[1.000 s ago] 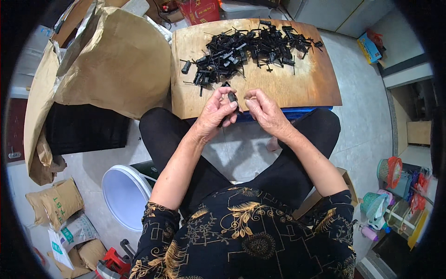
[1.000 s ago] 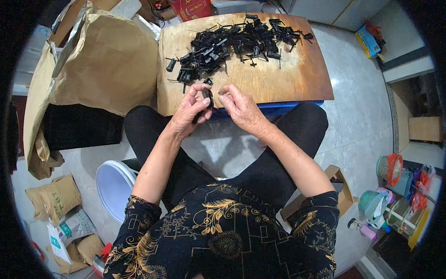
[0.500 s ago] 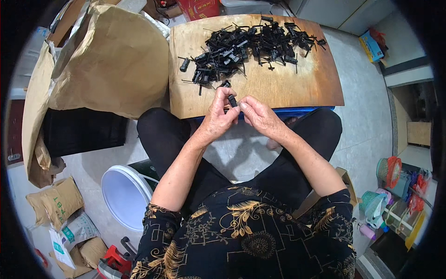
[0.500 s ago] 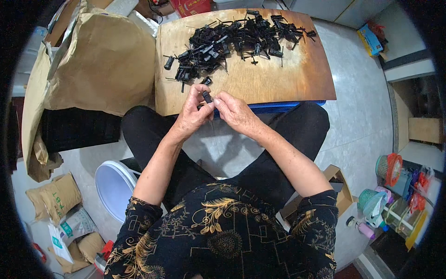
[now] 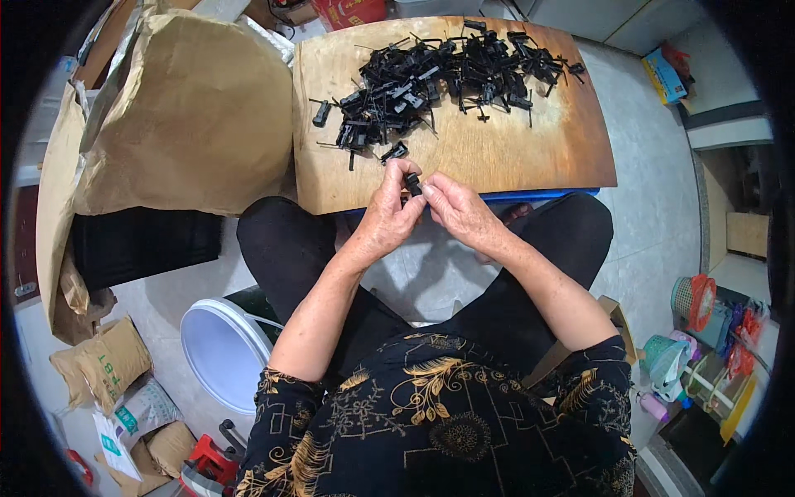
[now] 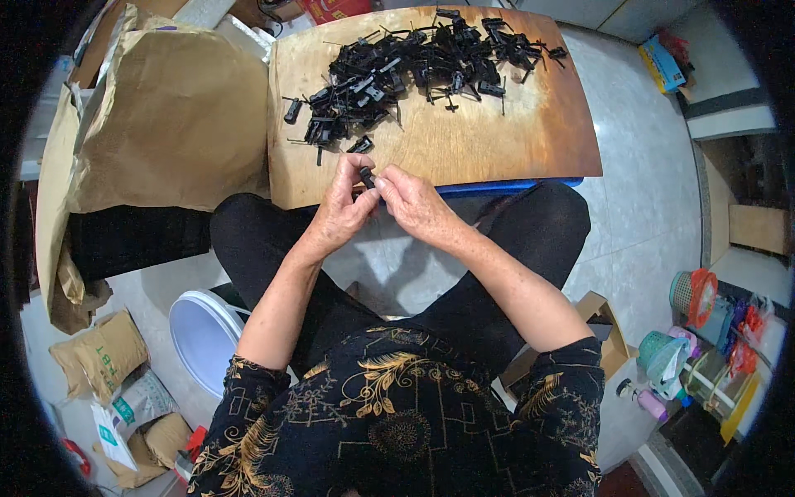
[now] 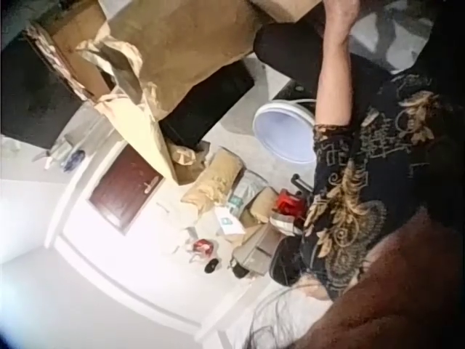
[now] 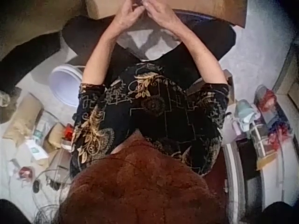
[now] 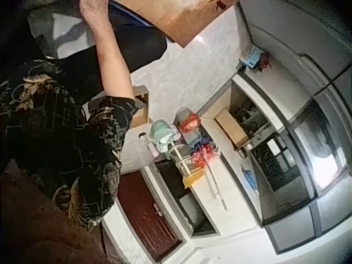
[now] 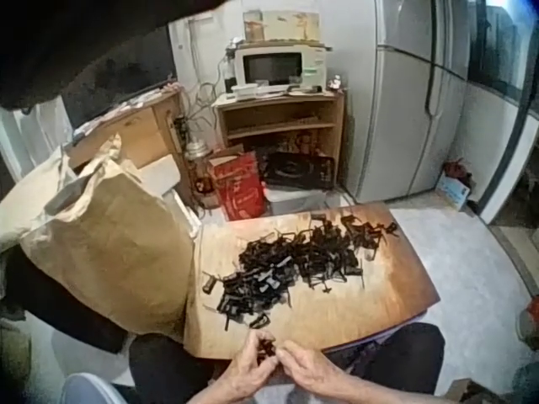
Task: Assembling or inspecting small black components on a workbench.
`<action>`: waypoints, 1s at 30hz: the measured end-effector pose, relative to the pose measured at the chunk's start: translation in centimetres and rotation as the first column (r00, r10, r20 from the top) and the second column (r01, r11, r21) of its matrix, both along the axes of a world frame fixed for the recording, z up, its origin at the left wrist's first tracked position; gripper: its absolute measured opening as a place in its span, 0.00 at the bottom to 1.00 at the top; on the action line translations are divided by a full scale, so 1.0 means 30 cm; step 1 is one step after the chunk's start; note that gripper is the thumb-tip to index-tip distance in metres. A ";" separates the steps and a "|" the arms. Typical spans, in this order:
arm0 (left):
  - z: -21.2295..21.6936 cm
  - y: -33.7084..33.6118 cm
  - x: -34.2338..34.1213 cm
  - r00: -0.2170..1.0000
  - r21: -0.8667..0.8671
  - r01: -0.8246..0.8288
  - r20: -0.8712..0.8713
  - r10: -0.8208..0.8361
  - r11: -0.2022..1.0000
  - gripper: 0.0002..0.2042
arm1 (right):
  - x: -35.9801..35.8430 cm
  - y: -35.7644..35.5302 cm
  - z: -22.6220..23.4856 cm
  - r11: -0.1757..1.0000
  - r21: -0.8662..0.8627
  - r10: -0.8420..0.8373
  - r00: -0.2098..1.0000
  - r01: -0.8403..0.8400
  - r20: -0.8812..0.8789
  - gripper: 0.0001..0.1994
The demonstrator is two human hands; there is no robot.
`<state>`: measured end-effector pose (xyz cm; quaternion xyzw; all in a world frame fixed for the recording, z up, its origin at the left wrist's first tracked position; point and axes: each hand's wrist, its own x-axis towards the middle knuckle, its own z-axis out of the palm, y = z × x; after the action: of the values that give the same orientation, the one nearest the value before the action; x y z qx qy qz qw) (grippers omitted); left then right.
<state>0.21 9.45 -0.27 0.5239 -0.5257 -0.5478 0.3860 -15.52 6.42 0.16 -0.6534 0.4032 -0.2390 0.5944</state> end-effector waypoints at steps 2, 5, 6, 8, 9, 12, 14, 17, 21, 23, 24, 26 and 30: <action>-0.009 -0.001 0.000 0.997 -0.033 -0.002 0.076 0.004 0.999 0.14 | 0.002 0.001 -0.006 1.000 0.003 0.004 1.000 -0.004 -0.013 0.13; -0.031 -0.003 -0.003 0.995 -0.116 -0.020 0.091 0.031 0.993 0.14 | 0.007 -0.001 -0.028 0.998 -0.068 0.003 1.000 -0.005 -0.026 0.12; -0.036 -0.003 -0.005 0.995 -0.113 -0.019 0.091 0.029 0.993 0.14 | 0.011 -0.002 -0.038 0.990 -0.143 -0.001 1.000 -0.003 -0.026 0.12; -0.036 -0.002 -0.015 0.979 -0.179 -0.066 0.181 0.098 0.982 0.14 | 0.019 -0.007 -0.055 0.987 -0.158 -0.013 0.999 0.006 -0.045 0.11; -0.040 -0.005 -0.017 0.979 -0.177 -0.064 0.180 0.096 0.982 0.14 | 0.024 -0.010 -0.060 0.984 -0.178 -0.024 0.998 0.012 -0.061 0.11; -0.052 -0.008 -0.019 0.947 -0.277 -0.106 0.266 0.182 0.955 0.14 | 0.044 -0.013 -0.059 0.975 -0.214 -0.072 0.997 0.063 -0.035 0.10; -0.047 -0.011 -0.015 0.939 -0.272 -0.136 0.272 0.212 0.953 0.16 | 0.050 -0.010 -0.052 0.977 -0.196 -0.087 0.996 0.081 -0.025 0.09; -0.030 -0.024 -0.020 0.942 -0.291 -0.154 0.247 0.229 0.944 0.15 | 0.050 -0.022 -0.041 0.984 -0.149 -0.097 0.995 0.101 0.032 0.10; 0.037 -0.058 -0.011 0.894 0.111 -0.325 -0.287 0.344 0.939 0.15 | 0.035 -0.040 -0.066 0.968 -0.171 -0.176 0.983 0.182 0.048 0.10; 0.052 -0.053 0.032 0.729 0.249 -0.300 -0.562 0.390 0.921 0.15 | 0.035 -0.031 -0.028 0.988 0.036 -0.156 0.982 0.153 0.109 0.09; 0.059 -0.045 0.048 0.647 0.294 -0.268 -0.651 0.397 0.918 0.15 | 0.035 -0.026 -0.014 0.964 0.244 -0.149 0.974 0.106 0.168 0.09; 0.048 -0.033 0.055 0.611 0.282 -0.233 -0.702 0.366 0.931 0.14 | 0.012 -0.036 -0.019 0.968 0.239 -0.123 0.973 0.075 0.194 0.08; 0.035 -0.020 0.047 0.601 0.330 -0.181 -0.709 0.370 0.927 0.14 | -0.005 -0.030 -0.009 0.978 0.201 -0.105 0.960 0.052 0.259 0.06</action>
<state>1.63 8.86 0.77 0.3607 -0.1620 -0.7048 0.5890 -15.68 5.52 -0.11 -0.5381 0.3659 -0.3088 0.6937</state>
